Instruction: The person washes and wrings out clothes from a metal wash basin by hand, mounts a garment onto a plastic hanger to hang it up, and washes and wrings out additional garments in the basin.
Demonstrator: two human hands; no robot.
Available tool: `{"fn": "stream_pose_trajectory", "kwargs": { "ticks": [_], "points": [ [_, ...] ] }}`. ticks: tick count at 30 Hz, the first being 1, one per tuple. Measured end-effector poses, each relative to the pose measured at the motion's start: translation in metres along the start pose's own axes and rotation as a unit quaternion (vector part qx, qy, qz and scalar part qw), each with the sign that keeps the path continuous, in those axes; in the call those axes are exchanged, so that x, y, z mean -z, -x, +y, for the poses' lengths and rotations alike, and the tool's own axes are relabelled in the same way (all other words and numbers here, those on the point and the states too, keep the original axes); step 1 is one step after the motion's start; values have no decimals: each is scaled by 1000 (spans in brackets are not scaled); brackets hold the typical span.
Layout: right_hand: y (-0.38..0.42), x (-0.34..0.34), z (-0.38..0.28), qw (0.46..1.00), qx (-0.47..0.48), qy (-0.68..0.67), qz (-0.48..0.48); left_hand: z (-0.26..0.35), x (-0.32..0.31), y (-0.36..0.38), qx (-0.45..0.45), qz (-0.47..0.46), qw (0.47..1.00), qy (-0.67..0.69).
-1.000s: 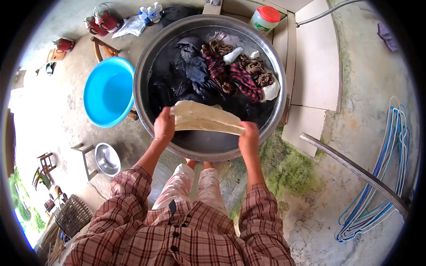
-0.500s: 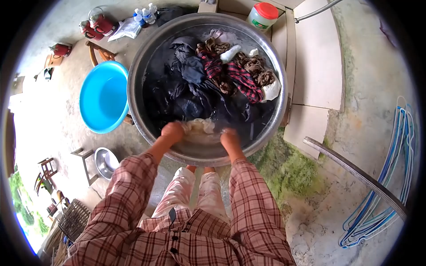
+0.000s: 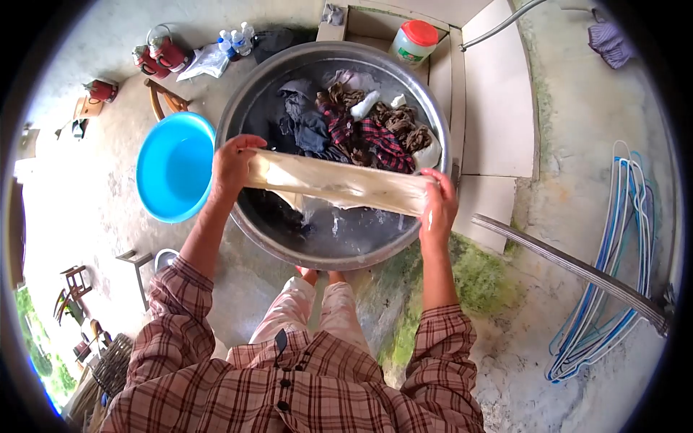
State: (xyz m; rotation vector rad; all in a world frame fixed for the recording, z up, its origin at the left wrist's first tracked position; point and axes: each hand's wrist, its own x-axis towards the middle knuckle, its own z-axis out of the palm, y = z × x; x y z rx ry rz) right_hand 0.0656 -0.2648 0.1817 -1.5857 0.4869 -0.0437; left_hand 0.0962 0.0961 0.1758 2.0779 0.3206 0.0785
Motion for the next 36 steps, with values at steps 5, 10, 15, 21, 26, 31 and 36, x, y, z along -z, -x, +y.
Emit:
{"fn": "stream_pose_trajectory", "kwargs": {
  "ticks": [5,10,15,21,26,31,36],
  "points": [
    [-5,-12,-50,987,159,20,20,51,22,-9,32,-37,998,27],
    [-4,-11,-59,993,95,65,11,50,22,-5,8,-117,991,-60],
    [-13,-15,-27,981,88,169,-43,28,-6,28,-62,-174,936,-300],
    [-2,-10,-11,889,100,419,-154,-51,-31,42,20,-109,915,-389],
    [-4,-5,27,771,54,605,-191,-49,-35,53,-97,-40,945,-310],
    [-25,-3,49,923,-203,298,-138,-36,-42,44,-46,-78,993,-77],
    [-20,-4,83,920,-254,-292,-60,-5,-39,40,168,-210,949,165]
  ]
}}
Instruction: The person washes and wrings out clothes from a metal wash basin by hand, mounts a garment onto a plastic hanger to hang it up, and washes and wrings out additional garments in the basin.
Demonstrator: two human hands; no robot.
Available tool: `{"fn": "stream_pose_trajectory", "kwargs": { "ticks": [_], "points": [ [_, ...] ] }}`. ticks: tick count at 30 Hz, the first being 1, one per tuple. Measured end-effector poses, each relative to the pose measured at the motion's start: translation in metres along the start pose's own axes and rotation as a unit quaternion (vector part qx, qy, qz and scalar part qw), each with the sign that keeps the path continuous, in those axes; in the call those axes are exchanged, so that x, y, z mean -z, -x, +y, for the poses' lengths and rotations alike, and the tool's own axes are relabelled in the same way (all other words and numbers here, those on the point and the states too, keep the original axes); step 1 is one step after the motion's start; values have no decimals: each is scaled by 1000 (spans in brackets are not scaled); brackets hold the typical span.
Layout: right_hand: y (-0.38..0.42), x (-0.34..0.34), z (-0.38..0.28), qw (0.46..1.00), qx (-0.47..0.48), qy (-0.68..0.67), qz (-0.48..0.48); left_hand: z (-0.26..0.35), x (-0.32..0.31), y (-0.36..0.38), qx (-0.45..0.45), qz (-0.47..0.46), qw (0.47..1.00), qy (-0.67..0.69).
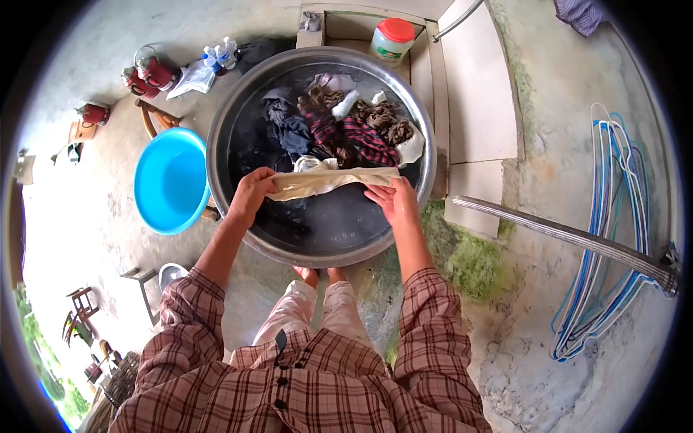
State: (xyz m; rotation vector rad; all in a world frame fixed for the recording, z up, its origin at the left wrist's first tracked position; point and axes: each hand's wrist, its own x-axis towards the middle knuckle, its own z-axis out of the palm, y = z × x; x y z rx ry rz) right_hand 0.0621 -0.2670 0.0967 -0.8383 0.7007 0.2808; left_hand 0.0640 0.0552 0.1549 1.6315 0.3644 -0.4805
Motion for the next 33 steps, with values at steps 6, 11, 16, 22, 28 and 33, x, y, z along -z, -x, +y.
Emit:
{"fn": "stream_pose_trajectory", "kwargs": {
  "ticks": [6,11,16,22,28,33],
  "points": [
    [-3,-21,0,999,36,-6,-21,31,-2,4,-10,41,993,115],
    [25,-26,-47,923,78,365,-93,35,31,-3,-148,278,949,-11],
    [56,-42,-73,576,408,707,38,54,37,17,-200,392,892,-108],
    [74,-48,-81,556,426,707,98,42,20,50,-191,370,909,-35],
    [2,1,3,922,-69,377,58,-78,-4,21,-162,236,922,-261],
    [-87,67,154,898,119,394,159,-172,-35,-4,-31,122,905,-406]
  ]
}}
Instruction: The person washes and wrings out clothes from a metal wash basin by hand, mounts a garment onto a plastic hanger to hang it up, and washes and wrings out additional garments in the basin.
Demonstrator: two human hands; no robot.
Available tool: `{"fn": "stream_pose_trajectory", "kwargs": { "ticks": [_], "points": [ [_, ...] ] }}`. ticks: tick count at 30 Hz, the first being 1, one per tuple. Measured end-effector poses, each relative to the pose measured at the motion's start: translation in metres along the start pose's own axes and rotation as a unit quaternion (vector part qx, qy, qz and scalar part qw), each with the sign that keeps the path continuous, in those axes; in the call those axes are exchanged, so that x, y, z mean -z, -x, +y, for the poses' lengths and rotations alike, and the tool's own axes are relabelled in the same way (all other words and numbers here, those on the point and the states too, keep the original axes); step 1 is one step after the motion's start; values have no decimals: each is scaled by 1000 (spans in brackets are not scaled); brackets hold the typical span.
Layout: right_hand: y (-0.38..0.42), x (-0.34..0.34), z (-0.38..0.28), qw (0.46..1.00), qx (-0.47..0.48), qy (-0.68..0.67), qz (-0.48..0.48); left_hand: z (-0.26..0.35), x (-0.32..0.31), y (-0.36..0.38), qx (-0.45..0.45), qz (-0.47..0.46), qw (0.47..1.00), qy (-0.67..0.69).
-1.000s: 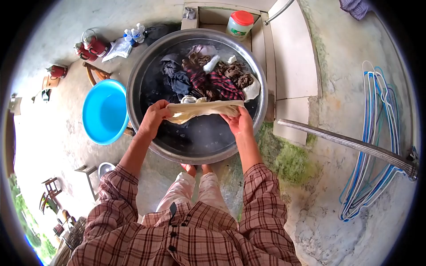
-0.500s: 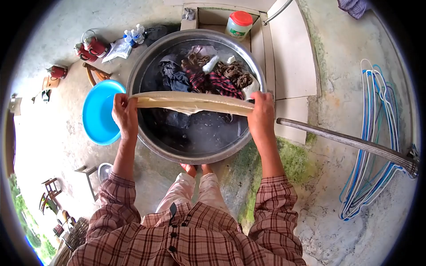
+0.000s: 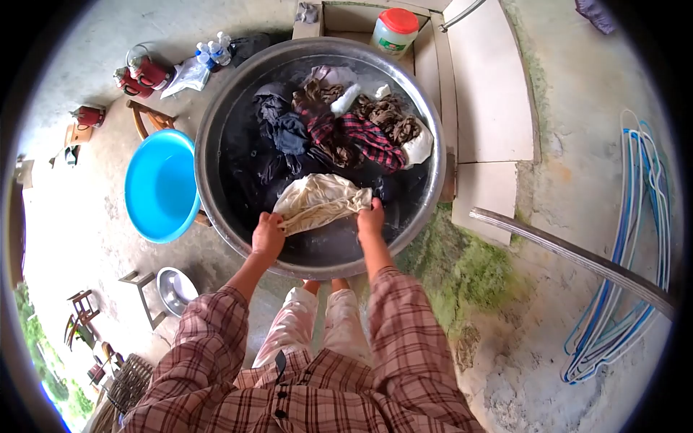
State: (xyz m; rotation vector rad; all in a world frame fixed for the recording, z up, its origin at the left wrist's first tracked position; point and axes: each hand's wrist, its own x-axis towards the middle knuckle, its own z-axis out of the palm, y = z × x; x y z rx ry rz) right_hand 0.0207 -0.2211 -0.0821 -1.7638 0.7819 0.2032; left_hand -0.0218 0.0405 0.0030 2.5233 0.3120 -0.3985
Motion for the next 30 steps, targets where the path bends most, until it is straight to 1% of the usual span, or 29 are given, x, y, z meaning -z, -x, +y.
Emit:
{"fn": "stream_pose_trajectory", "kwargs": {
  "ticks": [1,2,3,5,7,9,10,11,12,13,14,15,16,17,18,20,21,23,24,25,26,27,28,29,30],
  "points": [
    [-4,-21,29,988,116,47,95,-2,-11,-1,4,-18,999,-37],
    [5,-34,35,984,137,62,91,-4,-21,-1,-5,-39,998,-58],
    [25,-41,16,983,103,121,93,-3,-27,-3,2,-63,994,-87],
    [33,-42,17,982,114,148,-36,1,-37,-7,13,-112,983,-144],
    [26,-34,15,955,140,251,-70,-1,-38,-18,7,-187,964,-187],
    [16,-17,10,916,165,349,-107,-5,-34,-30,3,-261,938,-230],
    [8,-6,7,893,176,395,-123,0,-25,-35,27,-229,945,-230],
    [1,6,3,867,188,440,-139,3,-13,-36,50,-219,948,-227],
    [-6,17,-2,838,199,484,-154,-15,-17,-51,-7,-265,938,-223],
    [-25,24,17,842,257,466,-86,-39,-14,-64,-63,-309,924,-217],
    [-24,36,3,955,79,264,-108,-42,12,-64,-64,-290,936,-187],
    [-19,49,-18,986,-105,40,-120,-40,29,-56,-19,-208,971,-118],
    [-7,62,-41,975,-148,-114,-117,-37,46,-48,13,-119,992,-39],
    [8,74,-62,940,-187,-264,-112,-20,72,-38,75,-26,997,23],
    [19,83,-76,922,-189,-319,-114,-4,95,-28,53,24,998,39],
    [33,94,-98,954,-123,-266,-64,22,130,-12,0,122,989,77],
    [41,99,-111,966,-90,-239,-39,29,142,-8,-9,143,987,79],
    [56,110,-154,985,90,-139,-52,55,169,1,-54,220,967,115],
    [67,116,-182,981,124,-124,-77,66,179,3,-84,256,955,121],
    [87,122,-221,984,136,-61,-93,77,190,4,-113,293,941,127],
    [93,124,-238,979,186,-27,-75,90,200,6,-122,307,931,152],
    [98,126,-251,970,235,7,-56,93,207,10,-157,304,928,151],
    [107,127,-266,942,325,83,-3,95,212,13,-191,300,923,150],
    [115,127,-279,897,409,158,50,97,216,18,-225,295,917,149],
    [119,128,-286,887,436,145,51,104,219,26,-171,285,926,178]
  ]
}}
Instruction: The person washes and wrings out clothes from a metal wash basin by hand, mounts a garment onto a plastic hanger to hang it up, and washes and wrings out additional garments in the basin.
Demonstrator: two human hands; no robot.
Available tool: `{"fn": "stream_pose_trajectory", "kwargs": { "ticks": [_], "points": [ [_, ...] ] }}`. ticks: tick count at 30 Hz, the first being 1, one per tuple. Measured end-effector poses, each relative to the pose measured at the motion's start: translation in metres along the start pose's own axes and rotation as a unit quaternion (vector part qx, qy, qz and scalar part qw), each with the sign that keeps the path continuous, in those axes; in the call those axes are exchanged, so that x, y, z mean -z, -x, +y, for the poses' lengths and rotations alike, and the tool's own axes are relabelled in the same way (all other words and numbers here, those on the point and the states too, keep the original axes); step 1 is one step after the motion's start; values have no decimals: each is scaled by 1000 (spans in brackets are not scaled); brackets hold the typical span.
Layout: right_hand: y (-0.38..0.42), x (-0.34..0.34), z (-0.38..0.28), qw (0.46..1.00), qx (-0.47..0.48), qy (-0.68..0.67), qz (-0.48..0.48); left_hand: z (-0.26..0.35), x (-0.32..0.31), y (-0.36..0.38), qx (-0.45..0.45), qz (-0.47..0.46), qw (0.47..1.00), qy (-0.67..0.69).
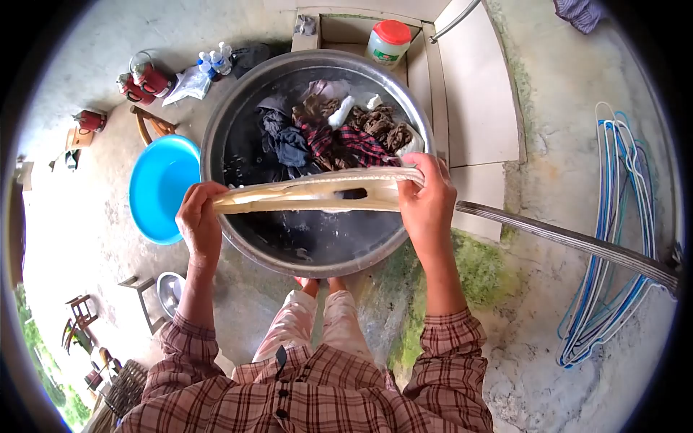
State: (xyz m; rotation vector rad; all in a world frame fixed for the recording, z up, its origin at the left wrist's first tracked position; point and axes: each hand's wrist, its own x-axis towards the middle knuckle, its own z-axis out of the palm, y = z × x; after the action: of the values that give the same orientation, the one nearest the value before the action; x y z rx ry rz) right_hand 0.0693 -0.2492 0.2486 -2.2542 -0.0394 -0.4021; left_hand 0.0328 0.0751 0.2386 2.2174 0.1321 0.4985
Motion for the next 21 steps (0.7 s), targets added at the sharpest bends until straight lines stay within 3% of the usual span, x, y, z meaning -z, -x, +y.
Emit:
{"fn": "stream_pose_trajectory", "kwargs": {
  "ticks": [3,5,9,10,12,16,21],
  "points": [
    [8,2,-1,997,9,37,-68,-16,0,15,56,-40,998,11],
    [28,-16,27,977,-112,42,-175,-30,-12,36,126,-104,984,76],
    [89,-70,101,977,-64,108,-171,-94,-54,89,130,-215,967,37],
    [102,-81,112,980,-65,85,-166,-109,-63,101,98,-229,968,-20],
    [131,-99,136,975,-56,129,-174,-133,-76,121,115,-262,955,-77],
    [162,-105,141,974,-53,155,-157,-124,-81,129,137,-329,916,-186],
    [170,-94,130,979,-28,135,-151,-124,-96,137,57,-374,875,-300]
  ]
}}
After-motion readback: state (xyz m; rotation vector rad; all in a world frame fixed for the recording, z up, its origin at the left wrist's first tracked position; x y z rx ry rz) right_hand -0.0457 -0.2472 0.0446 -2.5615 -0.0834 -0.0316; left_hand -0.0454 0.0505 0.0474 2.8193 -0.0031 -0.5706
